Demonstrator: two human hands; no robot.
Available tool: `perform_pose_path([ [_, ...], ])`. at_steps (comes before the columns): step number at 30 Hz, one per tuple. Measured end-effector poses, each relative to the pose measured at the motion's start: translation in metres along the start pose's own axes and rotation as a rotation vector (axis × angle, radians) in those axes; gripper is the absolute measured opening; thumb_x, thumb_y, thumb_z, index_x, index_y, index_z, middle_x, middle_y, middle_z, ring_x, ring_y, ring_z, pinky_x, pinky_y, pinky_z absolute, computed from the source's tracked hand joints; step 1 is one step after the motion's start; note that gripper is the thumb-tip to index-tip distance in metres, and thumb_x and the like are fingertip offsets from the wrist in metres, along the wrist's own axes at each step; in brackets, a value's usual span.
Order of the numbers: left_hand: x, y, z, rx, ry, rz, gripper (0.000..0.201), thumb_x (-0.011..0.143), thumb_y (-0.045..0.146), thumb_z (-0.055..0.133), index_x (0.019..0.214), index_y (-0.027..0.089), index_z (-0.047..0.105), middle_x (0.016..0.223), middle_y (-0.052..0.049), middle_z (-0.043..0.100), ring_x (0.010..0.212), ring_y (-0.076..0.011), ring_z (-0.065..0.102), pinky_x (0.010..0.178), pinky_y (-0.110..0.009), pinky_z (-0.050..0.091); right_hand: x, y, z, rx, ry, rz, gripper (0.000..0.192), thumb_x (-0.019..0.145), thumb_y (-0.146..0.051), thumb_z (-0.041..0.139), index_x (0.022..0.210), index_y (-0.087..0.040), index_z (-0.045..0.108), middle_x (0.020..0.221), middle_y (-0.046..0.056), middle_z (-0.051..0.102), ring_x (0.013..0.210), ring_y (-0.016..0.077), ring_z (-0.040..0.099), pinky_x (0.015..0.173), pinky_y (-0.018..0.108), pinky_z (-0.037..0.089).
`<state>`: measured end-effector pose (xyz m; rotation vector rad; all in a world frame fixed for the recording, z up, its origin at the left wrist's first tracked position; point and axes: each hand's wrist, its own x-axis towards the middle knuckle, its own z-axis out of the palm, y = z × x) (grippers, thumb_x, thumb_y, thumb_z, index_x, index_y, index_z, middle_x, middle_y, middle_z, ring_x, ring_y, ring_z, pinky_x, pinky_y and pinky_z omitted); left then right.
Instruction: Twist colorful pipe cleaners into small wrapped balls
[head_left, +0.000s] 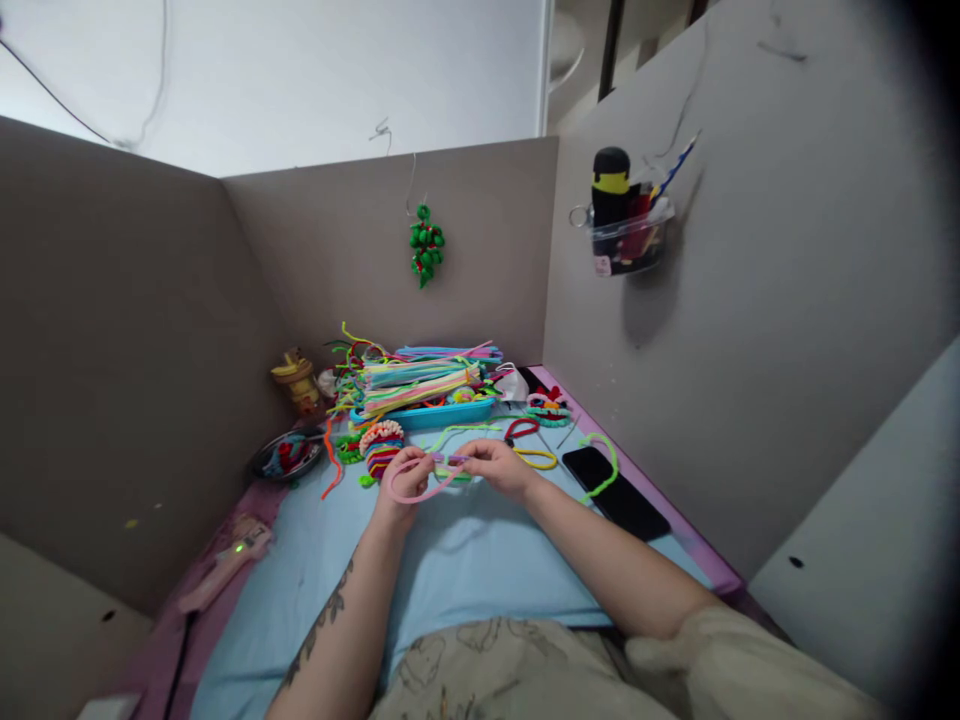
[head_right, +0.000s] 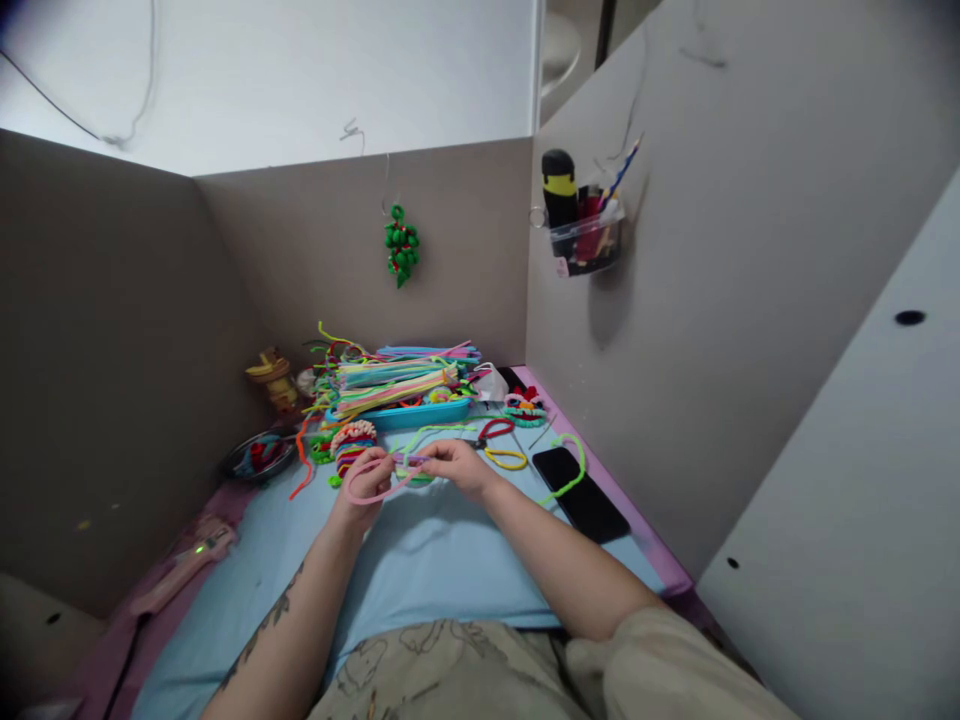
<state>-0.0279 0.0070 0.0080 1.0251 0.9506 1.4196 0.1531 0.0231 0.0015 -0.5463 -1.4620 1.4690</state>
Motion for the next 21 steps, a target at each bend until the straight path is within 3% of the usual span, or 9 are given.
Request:
perform_pose_path([
  [7,-0.001,0.003,-0.001,0.264,-0.081,0.214,0.026,0.052,0.029,0.078,0.06,0.014,0.058,0.062,0.002,0.056,0.055,-0.0092,0.051,0.052,-0.021,0.039,0.0,-0.001,0.002,-0.031,0.007,0.03,0.022,0.064,-0.032,0.074,0.078,-0.015,0.069,0.072,0.002,0.065,0.064,0.0121,0.055,0.063,0.025,0.042],
  [12,-0.002,0.001,-0.002,0.491,-0.065,0.384,0.02,0.055,0.029,0.076,0.061,0.015,0.064,0.07,-0.001,0.056,0.064,-0.0127,0.054,0.058,-0.024,0.043,0.0,0.0,0.003,-0.057,0.025,0.049,0.021,0.064,-0.031,0.074,0.075,-0.014,0.068,0.069,0.0,0.062,0.063,0.0116,0.054,0.063,0.024,0.04],
  [17,-0.003,0.001,0.0,0.504,-0.062,0.273,0.031,0.059,0.032,0.075,0.081,0.015,0.063,0.072,-0.002,0.062,0.062,-0.0132,0.057,0.056,-0.023,0.044,0.003,0.006,0.003,-0.102,0.122,0.021,0.019,0.065,-0.03,0.071,0.072,-0.014,0.063,0.064,-0.001,0.06,0.06,0.0112,0.052,0.06,0.023,0.038],
  [21,-0.003,0.003,0.0,0.478,-0.041,0.285,0.052,0.058,0.03,0.075,0.105,0.017,0.055,0.095,-0.006,0.064,0.076,-0.0167,0.062,0.062,-0.025,0.049,0.006,0.01,0.0,-0.074,0.242,-0.022,0.017,0.067,-0.03,0.066,0.072,-0.015,0.06,0.062,-0.003,0.057,0.058,0.0103,0.049,0.06,0.023,0.036],
])
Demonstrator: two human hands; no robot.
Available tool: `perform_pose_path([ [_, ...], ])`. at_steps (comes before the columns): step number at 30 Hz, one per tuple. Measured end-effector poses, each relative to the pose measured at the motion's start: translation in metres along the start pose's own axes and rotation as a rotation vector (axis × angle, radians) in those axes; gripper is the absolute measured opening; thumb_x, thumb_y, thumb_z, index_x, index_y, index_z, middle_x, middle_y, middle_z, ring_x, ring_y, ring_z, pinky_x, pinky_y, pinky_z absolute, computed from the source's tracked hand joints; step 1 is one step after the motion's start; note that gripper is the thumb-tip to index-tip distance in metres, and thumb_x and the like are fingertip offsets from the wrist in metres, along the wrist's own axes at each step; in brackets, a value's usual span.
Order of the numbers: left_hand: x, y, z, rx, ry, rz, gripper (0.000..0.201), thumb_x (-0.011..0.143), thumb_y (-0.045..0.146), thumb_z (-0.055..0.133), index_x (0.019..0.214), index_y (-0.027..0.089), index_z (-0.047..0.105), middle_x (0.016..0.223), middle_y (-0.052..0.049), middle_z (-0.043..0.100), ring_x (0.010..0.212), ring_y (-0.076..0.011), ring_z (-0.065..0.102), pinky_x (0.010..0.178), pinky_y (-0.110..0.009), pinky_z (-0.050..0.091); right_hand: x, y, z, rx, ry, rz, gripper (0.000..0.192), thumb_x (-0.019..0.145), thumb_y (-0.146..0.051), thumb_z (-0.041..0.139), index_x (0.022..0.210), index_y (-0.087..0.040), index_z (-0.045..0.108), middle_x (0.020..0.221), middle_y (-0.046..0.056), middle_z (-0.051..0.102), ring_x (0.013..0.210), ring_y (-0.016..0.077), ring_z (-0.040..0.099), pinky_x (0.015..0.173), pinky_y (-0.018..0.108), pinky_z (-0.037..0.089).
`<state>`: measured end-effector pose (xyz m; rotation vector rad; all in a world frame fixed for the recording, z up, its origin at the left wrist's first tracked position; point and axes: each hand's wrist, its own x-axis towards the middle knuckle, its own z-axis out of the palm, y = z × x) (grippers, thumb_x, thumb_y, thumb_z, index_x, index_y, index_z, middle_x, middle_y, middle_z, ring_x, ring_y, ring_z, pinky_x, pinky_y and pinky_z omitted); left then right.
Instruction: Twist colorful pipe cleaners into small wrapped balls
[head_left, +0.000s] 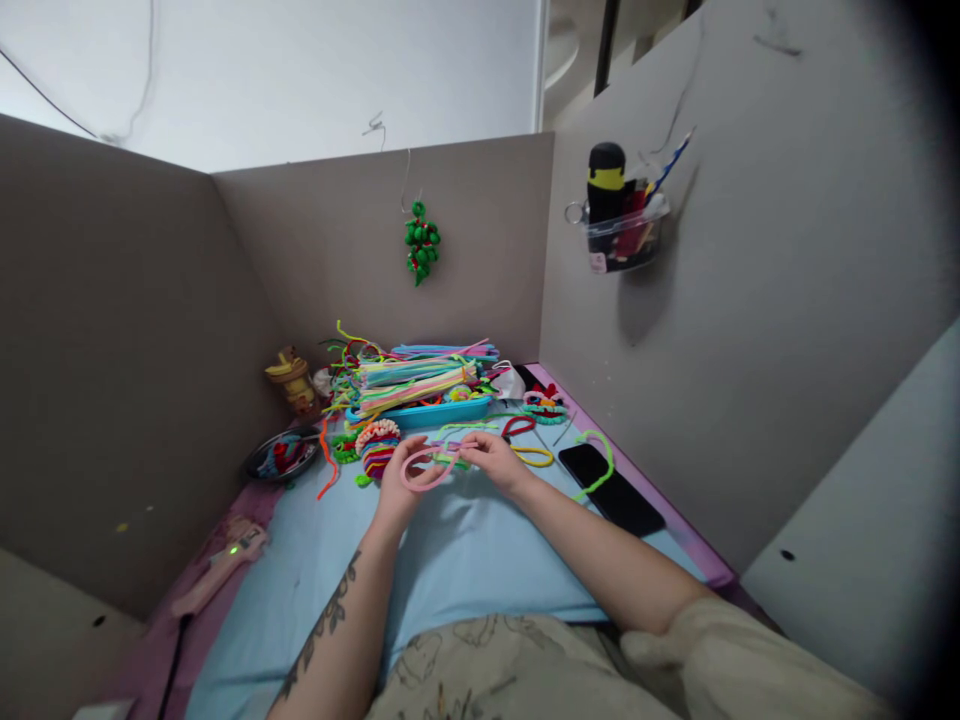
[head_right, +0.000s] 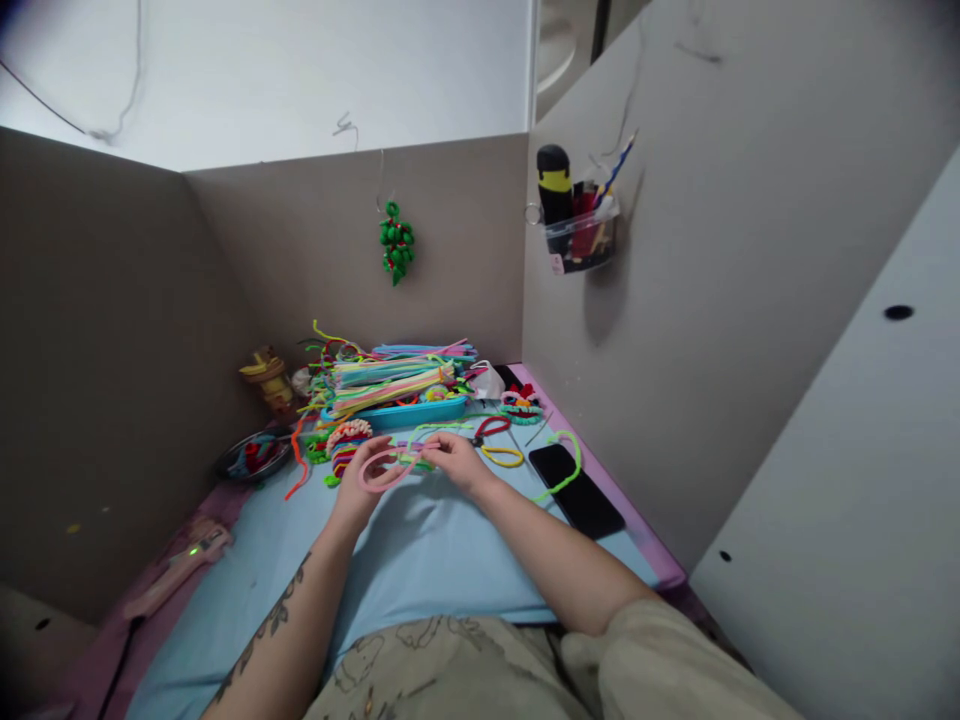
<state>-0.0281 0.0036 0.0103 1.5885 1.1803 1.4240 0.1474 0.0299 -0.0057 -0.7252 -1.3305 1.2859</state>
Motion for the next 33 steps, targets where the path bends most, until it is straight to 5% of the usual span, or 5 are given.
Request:
perform_pose_path([
  [9,0.0,-0.01,-0.007,0.264,0.276,0.169,0.021,0.074,0.035,0.061,0.084,0.017,0.064,0.081,-0.006,0.065,0.076,-0.0182,0.061,0.07,-0.03,0.049,0.003,-0.003,-0.001,-0.032,0.136,-0.032,0.02,0.064,-0.034,0.066,0.07,-0.016,0.057,0.059,-0.004,0.053,0.057,0.0106,0.047,0.057,0.023,0.036],
  [15,0.002,-0.009,-0.006,0.134,0.234,0.069,0.02,0.069,0.035,0.066,0.077,0.016,0.064,0.071,-0.004,0.065,0.068,-0.0169,0.06,0.064,-0.028,0.049,-0.003,-0.006,0.001,-0.049,-0.002,-0.019,0.02,0.067,-0.033,0.068,0.073,-0.016,0.06,0.064,-0.002,0.057,0.061,0.0108,0.051,0.061,0.024,0.038],
  [20,0.002,-0.009,-0.004,0.139,0.103,0.186,0.017,0.066,0.033,0.069,0.069,0.016,0.067,0.081,-0.006,0.064,0.079,-0.0192,0.061,0.076,-0.033,0.048,-0.007,-0.008,0.002,-0.131,-0.155,-0.063,0.02,0.072,-0.034,0.065,0.076,-0.015,0.063,0.069,0.0,0.059,0.064,0.0116,0.052,0.061,0.024,0.038],
  [26,0.002,-0.01,-0.003,0.222,0.169,0.154,0.034,0.067,0.031,0.068,0.097,0.017,0.064,0.094,-0.008,0.064,0.085,-0.0199,0.06,0.076,-0.033,0.047,-0.004,-0.005,-0.003,-0.169,-0.021,-0.118,0.021,0.073,-0.036,0.063,0.078,-0.015,0.063,0.072,0.001,0.06,0.066,0.0124,0.053,0.062,0.024,0.04],
  [33,-0.003,-0.005,-0.005,0.348,0.251,0.273,0.016,0.076,0.029,0.057,0.083,0.018,0.066,0.08,-0.005,0.065,0.073,-0.0165,0.058,0.066,-0.028,0.046,0.0,-0.003,-0.005,-0.124,0.04,-0.094,0.025,0.07,-0.039,0.066,0.075,-0.015,0.062,0.068,0.0,0.059,0.064,0.0123,0.052,0.06,0.024,0.04],
])
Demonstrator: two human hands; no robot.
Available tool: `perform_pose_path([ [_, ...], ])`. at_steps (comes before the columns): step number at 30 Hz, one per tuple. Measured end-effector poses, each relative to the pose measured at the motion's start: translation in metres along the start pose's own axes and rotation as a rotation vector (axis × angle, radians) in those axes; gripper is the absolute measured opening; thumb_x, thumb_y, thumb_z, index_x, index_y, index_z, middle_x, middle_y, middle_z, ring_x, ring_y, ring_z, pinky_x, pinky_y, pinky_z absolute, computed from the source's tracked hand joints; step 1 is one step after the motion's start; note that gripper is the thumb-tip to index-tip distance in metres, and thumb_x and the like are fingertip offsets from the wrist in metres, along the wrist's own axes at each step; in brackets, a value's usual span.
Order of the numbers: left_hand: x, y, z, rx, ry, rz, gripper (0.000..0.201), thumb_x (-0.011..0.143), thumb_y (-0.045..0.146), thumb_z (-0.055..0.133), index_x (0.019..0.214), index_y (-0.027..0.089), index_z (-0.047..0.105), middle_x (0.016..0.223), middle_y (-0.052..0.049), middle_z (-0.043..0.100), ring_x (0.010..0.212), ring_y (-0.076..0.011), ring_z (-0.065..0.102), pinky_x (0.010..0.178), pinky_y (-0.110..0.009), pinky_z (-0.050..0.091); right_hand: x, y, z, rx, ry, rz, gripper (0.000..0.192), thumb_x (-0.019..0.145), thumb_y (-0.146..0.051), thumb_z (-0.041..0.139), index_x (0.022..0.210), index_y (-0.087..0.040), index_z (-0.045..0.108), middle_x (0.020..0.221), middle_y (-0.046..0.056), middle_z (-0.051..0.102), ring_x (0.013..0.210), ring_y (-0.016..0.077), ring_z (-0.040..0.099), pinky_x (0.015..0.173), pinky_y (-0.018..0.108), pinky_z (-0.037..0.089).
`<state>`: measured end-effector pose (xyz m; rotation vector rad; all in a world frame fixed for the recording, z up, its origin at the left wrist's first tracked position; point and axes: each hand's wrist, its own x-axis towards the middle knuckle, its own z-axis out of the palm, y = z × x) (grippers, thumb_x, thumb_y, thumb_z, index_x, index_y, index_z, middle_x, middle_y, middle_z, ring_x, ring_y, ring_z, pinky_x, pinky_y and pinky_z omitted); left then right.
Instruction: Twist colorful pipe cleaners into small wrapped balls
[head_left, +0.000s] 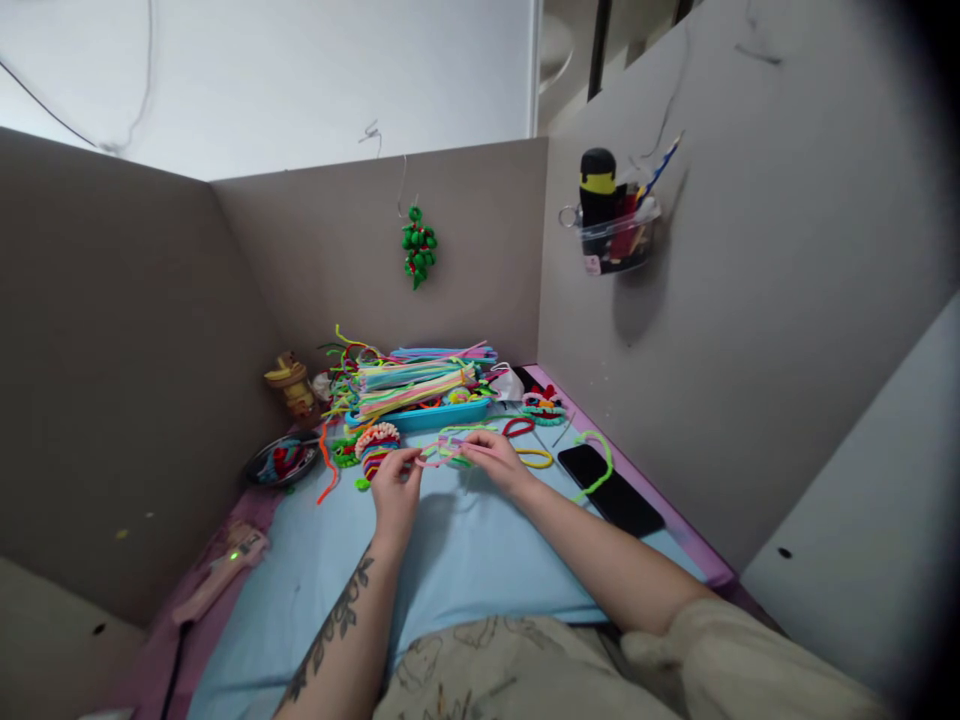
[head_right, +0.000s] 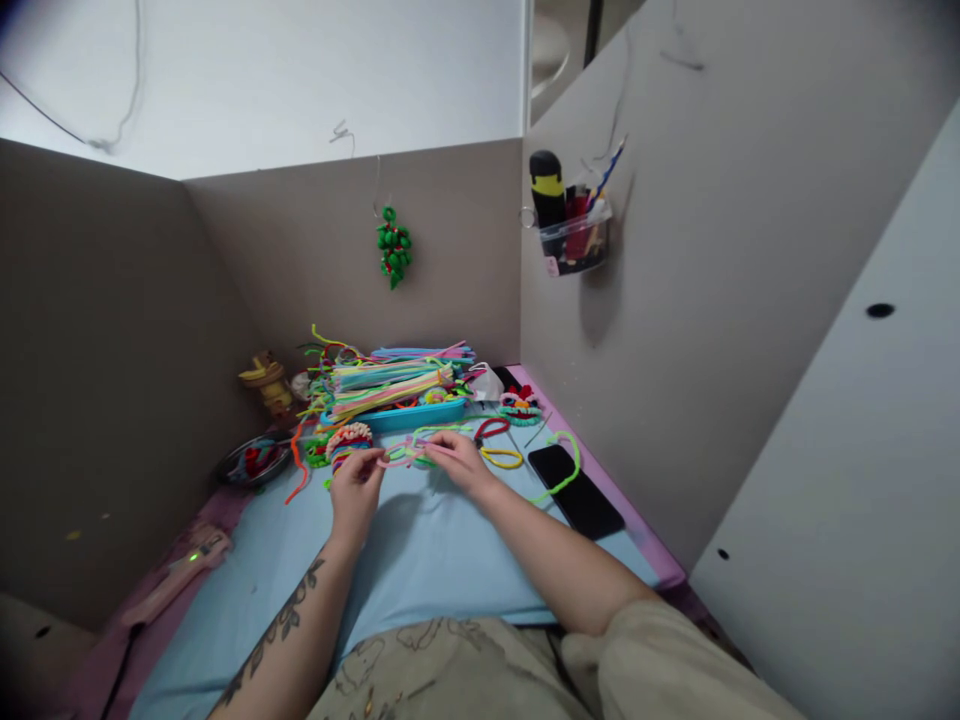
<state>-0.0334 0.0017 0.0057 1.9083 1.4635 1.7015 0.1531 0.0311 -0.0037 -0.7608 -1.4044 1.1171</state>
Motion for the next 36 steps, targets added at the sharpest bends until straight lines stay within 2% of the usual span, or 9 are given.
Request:
perform_pose_path([
  [4,0.0,-0.002,0.0,-0.085,0.012,-0.11,0.016,0.074,0.029,0.059,0.082,0.018,0.067,0.079,-0.005,0.067,0.073,-0.0171,0.06,0.068,-0.029,0.047,-0.002,-0.005,0.008,0.071,-0.052,0.078,0.026,0.066,-0.039,0.069,0.07,-0.015,0.061,0.061,-0.001,0.058,0.057,0.0109,0.05,0.056,0.024,0.039],
  [9,0.004,-0.003,0.003,-0.266,-0.034,-0.292,0.023,0.067,0.034,0.066,0.079,0.015,0.066,0.072,-0.004,0.066,0.065,-0.0154,0.059,0.06,-0.026,0.047,-0.005,-0.009,0.011,0.11,-0.102,0.102,0.026,0.065,-0.04,0.07,0.069,-0.016,0.062,0.063,-0.001,0.059,0.057,0.0114,0.052,0.058,0.025,0.041],
  [16,0.005,-0.004,0.005,-0.399,-0.083,-0.353,0.027,0.068,0.037,0.065,0.083,0.014,0.063,0.073,-0.004,0.066,0.06,-0.0119,0.056,0.052,-0.022,0.043,-0.004,-0.008,0.009,0.131,-0.087,0.111,0.027,0.061,-0.039,0.074,0.067,-0.015,0.062,0.062,-0.001,0.059,0.058,0.0124,0.053,0.06,0.026,0.042],
  [21,0.007,-0.005,0.005,-0.513,-0.084,-0.407,0.031,0.066,0.04,0.066,0.082,0.014,0.062,0.067,-0.002,0.063,0.049,-0.0073,0.047,0.045,-0.019,0.036,-0.007,-0.015,0.008,0.076,-0.131,0.018,0.029,0.066,-0.042,0.071,0.073,-0.015,0.063,0.068,0.001,0.06,0.064,0.0139,0.054,0.063,0.027,0.042],
  [24,0.007,-0.005,0.005,-0.526,-0.111,-0.414,0.031,0.063,0.039,0.069,0.081,0.014,0.063,0.063,0.0,0.062,0.047,-0.0068,0.045,0.044,-0.019,0.035,-0.008,-0.014,0.008,0.073,-0.157,0.037,0.03,0.065,-0.043,0.071,0.073,-0.015,0.063,0.067,0.001,0.06,0.062,0.0134,0.054,0.061,0.026,0.041],
  [28,0.002,-0.001,0.007,-0.47,-0.208,-0.354,0.024,0.066,0.035,0.068,0.078,0.015,0.066,0.071,-0.003,0.066,0.06,-0.0124,0.056,0.056,-0.024,0.044,-0.008,-0.009,0.009,0.063,-0.189,0.068,0.029,0.065,-0.042,0.071,0.074,-0.015,0.063,0.068,0.001,0.06,0.061,0.0124,0.053,0.059,0.025,0.04],
  [31,-0.002,0.002,0.009,-0.317,-0.262,-0.19,0.016,0.071,0.031,0.065,0.078,0.017,0.068,0.08,-0.005,0.067,0.075,-0.0175,0.06,0.066,-0.028,0.047,-0.006,-0.005,0.01,0.054,-0.197,0.057,0.027,0.065,-0.039,0.07,0.072,-0.015,0.062,0.068,0.001,0.06,0.062,0.0122,0.053,0.06,0.025,0.04],
  [33,-0.003,0.004,0.009,-0.204,-0.256,-0.061,0.019,0.072,0.028,0.063,0.088,0.018,0.067,0.093,-0.008,0.065,0.084,-0.0195,0.06,0.065,-0.028,0.048,-0.003,-0.003,0.009,0.04,-0.144,0.058,0.025,0.065,-0.038,0.07,0.07,-0.015,0.062,0.066,0.0,0.059,0.061,0.0119,0.052,0.06,0.025,0.04],
  [36,-0.006,0.006,0.009,-0.03,-0.19,0.104,0.037,0.072,0.023,0.063,0.109,0.022,0.06,0.114,-0.01,0.055,0.098,-0.0223,0.056,0.069,-0.031,0.049,0.0,0.0,0.008,-0.016,0.004,0.061,0.023,0.065,-0.037,0.068,0.069,-0.015,0.061,0.063,-0.001,0.058,0.059,0.0123,0.051,0.058,0.025,0.04],
])
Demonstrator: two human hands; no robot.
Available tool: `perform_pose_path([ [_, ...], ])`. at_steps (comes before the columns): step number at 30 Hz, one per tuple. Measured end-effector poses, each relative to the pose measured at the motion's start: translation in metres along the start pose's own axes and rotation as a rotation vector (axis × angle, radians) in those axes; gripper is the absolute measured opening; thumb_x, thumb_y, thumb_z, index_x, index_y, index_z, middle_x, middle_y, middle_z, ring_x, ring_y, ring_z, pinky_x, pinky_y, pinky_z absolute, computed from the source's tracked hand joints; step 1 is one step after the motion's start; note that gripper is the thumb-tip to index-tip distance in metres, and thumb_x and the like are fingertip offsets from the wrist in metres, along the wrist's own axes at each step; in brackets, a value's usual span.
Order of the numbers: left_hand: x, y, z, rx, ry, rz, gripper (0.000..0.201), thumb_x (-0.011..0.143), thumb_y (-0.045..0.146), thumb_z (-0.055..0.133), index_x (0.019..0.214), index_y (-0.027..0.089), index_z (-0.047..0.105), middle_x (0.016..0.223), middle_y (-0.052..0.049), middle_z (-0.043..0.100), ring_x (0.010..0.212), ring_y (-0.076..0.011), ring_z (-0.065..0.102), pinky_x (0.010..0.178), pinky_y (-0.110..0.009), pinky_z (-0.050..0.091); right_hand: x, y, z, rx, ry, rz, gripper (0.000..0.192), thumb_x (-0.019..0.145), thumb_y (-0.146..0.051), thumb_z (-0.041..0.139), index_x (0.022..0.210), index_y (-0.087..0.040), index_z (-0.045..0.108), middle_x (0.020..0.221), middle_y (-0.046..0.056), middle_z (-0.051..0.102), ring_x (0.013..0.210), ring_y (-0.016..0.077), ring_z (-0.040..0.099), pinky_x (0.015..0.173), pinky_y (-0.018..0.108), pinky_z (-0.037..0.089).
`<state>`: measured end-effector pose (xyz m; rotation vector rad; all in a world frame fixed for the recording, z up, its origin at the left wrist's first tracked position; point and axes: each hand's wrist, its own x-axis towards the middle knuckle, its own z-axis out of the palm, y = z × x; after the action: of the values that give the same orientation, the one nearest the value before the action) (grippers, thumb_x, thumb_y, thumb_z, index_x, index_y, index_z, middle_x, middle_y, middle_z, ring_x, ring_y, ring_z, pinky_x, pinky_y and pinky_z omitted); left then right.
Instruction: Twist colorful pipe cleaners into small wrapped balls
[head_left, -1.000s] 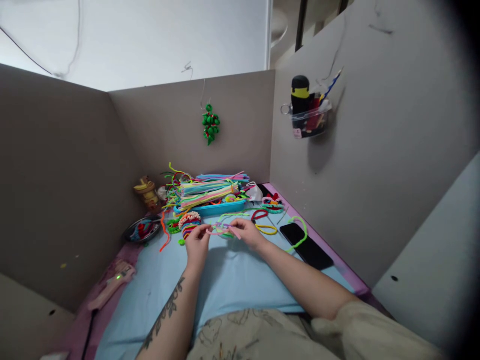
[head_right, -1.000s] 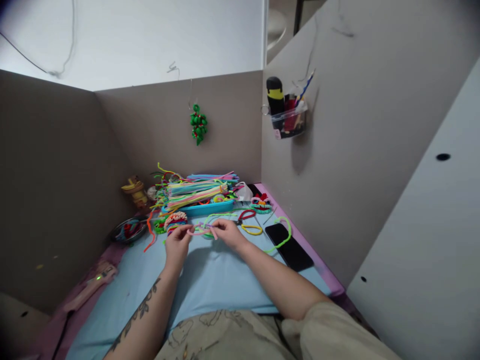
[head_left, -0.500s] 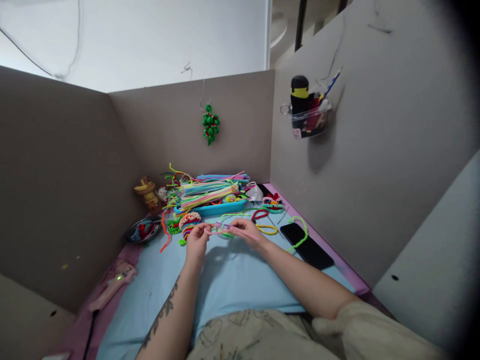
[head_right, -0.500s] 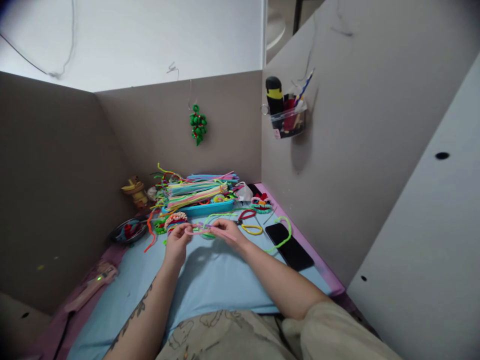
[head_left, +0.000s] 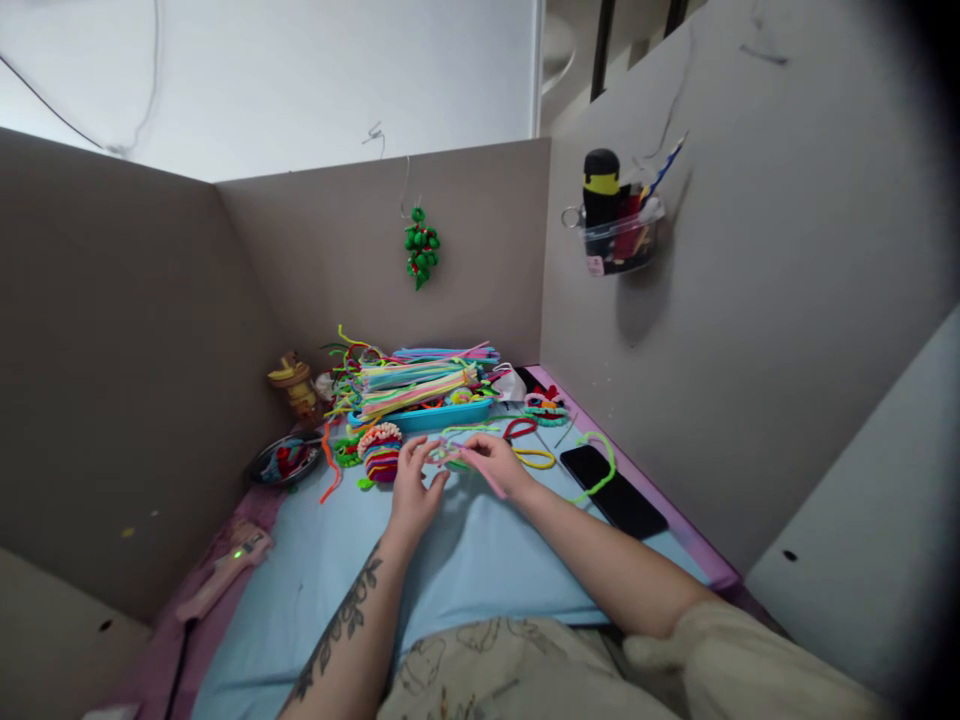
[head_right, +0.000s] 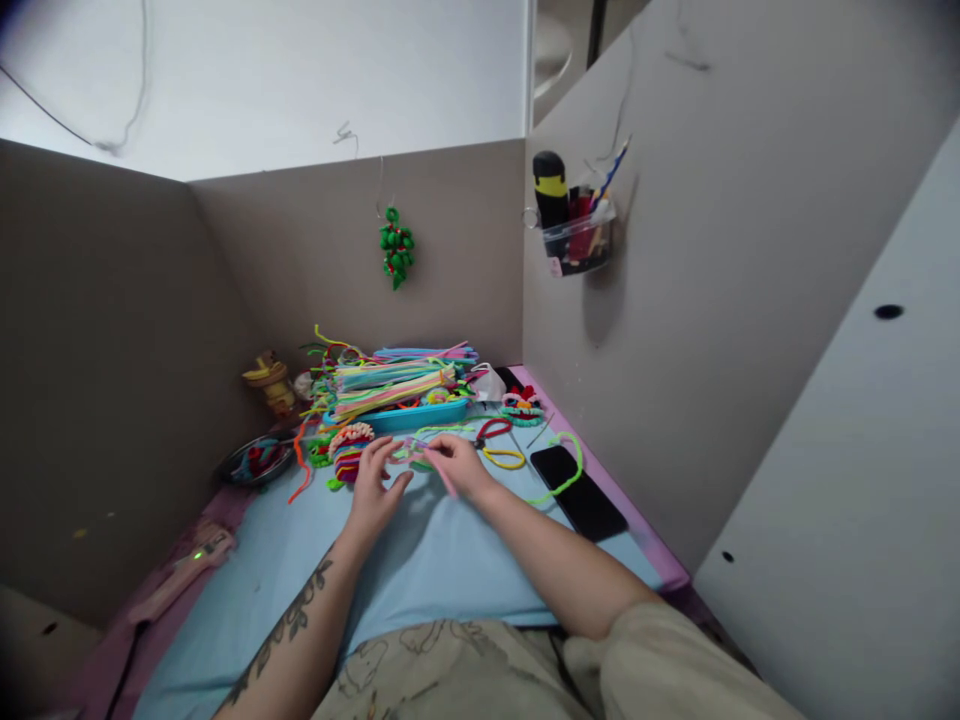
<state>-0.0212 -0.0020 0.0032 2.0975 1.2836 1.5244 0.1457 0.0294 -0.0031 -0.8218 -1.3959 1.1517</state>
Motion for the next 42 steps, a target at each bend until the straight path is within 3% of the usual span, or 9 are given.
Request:
perform_pose_path([
  [3,-0.006,0.005,0.002,0.146,-0.027,0.187,0.036,0.075,0.021,0.06,0.11,0.027,0.061,0.113,-0.009,0.054,0.102,-0.0221,0.054,0.084,-0.037,0.047,0.0,0.001,0.0,-0.151,0.115,-0.072,0.017,0.068,-0.033,0.064,0.068,-0.016,0.063,0.064,0.0,0.06,0.064,0.0145,0.053,0.062,0.027,0.041],
  [8,-0.02,0.018,0.012,0.183,-0.194,0.428,0.028,0.081,0.017,0.053,0.103,0.028,0.065,0.1,-0.007,0.064,0.092,-0.02,0.058,0.081,-0.037,0.046,-0.006,0.003,0.005,-0.367,0.114,-0.188,0.01,0.073,-0.024,0.057,0.072,-0.018,0.065,0.07,0.002,0.063,0.069,0.0167,0.056,0.068,0.029,0.043],
  [13,-0.024,0.028,0.014,0.112,-0.273,0.479,0.026,0.084,0.015,0.047,0.098,0.024,0.067,0.094,-0.008,0.068,0.086,-0.0181,0.061,0.076,-0.033,0.049,-0.006,0.012,0.007,-0.446,0.127,-0.225,0.009,0.073,-0.026,0.06,0.072,-0.019,0.065,0.072,0.003,0.063,0.07,0.0168,0.056,0.069,0.029,0.043],
  [17,-0.029,0.048,0.012,0.005,-0.321,0.477,0.026,0.086,0.016,0.045,0.096,0.023,0.068,0.087,-0.009,0.07,0.081,-0.0165,0.065,0.07,-0.03,0.052,-0.002,0.017,0.004,-0.419,0.134,-0.193,0.01,0.07,-0.029,0.063,0.07,-0.019,0.066,0.069,0.002,0.063,0.067,0.0165,0.054,0.064,0.027,0.041],
  [25,-0.052,0.097,0.014,-0.294,-0.507,0.818,0.035,0.086,0.012,0.044,0.119,0.022,0.053,0.096,-0.009,0.07,0.092,-0.0168,0.065,0.078,-0.028,0.052,0.005,0.015,-0.005,-0.327,0.199,-0.035,0.024,0.065,-0.039,0.068,0.064,-0.016,0.063,0.06,0.0,0.058,0.06,0.0139,0.049,0.055,0.025,0.036],
  [28,-0.042,0.08,0.012,-0.195,-0.196,0.645,0.038,0.08,0.016,0.058,0.117,0.022,0.053,0.097,-0.009,0.068,0.086,-0.0165,0.064,0.074,-0.027,0.052,0.007,0.01,-0.006,-0.131,0.161,0.03,0.027,0.063,-0.041,0.067,0.063,-0.015,0.061,0.057,-0.001,0.056,0.055,0.0118,0.047,0.053,0.024,0.035],
  [32,-0.014,0.035,0.003,-0.056,0.192,0.088,0.011,0.081,0.024,0.057,0.089,0.018,0.062,0.079,-0.005,0.063,0.071,-0.0139,0.059,0.062,-0.025,0.048,0.007,0.006,-0.004,0.085,0.136,0.088,0.028,0.06,-0.041,0.07,0.062,-0.015,0.06,0.055,-0.003,0.056,0.053,0.0104,0.048,0.054,0.024,0.037],
  [35,0.0,0.011,-0.001,0.02,0.103,-0.066,0.015,0.077,0.03,0.061,0.082,0.017,0.066,0.08,-0.005,0.063,0.068,-0.0146,0.057,0.055,-0.023,0.044,0.005,0.006,-0.001,0.155,0.068,0.105,0.027,0.061,-0.039,0.071,0.065,-0.015,0.062,0.058,-0.002,0.058,0.054,0.0102,0.049,0.056,0.024,0.038],
  [42,-0.001,0.007,0.001,0.08,0.052,-0.053,0.022,0.079,0.034,0.058,0.09,0.018,0.069,0.085,-0.006,0.062,0.073,-0.015,0.057,0.057,-0.024,0.043,-0.003,0.001,0.004,0.119,-0.116,0.084,0.028,0.063,-0.039,0.072,0.069,-0.013,0.064,0.061,-0.002,0.058,0.057,0.0097,0.049,0.059,0.025,0.039],
])
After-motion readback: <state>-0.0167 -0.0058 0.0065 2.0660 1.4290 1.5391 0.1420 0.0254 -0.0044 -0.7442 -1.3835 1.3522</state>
